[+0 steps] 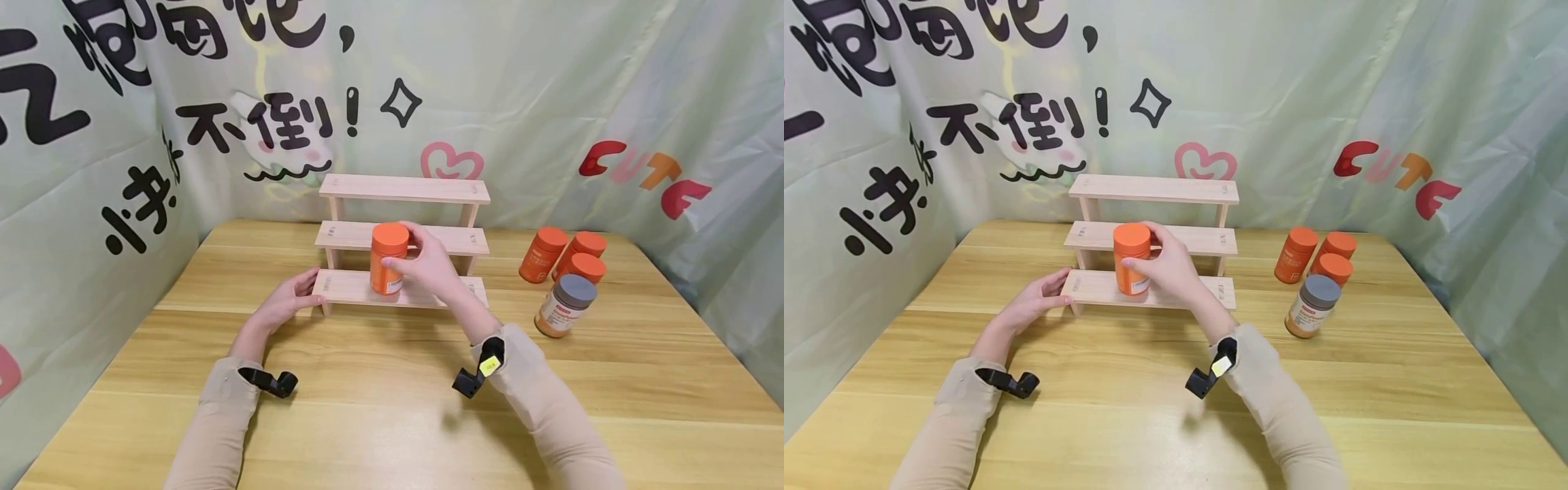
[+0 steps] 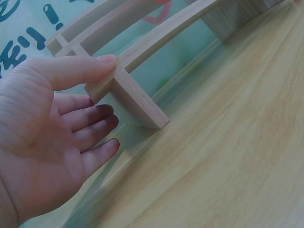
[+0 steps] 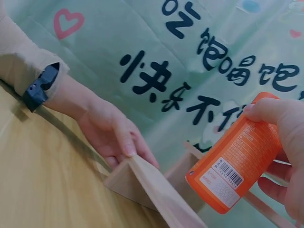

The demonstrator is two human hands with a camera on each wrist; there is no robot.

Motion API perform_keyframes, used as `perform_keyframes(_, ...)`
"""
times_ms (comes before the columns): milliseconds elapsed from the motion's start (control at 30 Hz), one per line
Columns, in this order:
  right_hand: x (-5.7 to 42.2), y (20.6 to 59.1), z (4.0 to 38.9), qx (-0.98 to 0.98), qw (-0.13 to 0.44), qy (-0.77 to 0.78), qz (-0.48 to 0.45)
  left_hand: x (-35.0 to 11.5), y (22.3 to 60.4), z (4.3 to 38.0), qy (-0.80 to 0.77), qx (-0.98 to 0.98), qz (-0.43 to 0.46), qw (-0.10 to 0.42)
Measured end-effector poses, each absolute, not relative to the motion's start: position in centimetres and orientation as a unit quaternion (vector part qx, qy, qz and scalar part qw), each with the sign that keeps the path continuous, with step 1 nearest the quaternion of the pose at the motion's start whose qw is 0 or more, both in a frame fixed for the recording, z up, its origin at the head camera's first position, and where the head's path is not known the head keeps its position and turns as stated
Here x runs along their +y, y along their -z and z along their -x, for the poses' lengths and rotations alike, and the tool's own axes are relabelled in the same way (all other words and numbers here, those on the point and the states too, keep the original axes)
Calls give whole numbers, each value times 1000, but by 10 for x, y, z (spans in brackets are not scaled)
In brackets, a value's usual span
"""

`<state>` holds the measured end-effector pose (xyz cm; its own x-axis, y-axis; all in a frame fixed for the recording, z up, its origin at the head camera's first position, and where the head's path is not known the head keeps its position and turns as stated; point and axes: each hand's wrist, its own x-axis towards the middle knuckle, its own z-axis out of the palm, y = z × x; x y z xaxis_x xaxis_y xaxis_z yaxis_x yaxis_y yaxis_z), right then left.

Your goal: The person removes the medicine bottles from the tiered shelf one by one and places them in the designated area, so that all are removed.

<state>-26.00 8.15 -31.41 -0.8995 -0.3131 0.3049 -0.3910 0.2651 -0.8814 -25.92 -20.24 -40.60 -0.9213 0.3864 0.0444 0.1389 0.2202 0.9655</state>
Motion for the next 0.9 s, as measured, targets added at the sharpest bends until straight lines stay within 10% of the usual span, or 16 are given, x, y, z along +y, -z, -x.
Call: perform_keyframes(900, 181, 292, 256, -829, 115, -528, -141, -203, 407, 260, -597, 776, -174, 100)
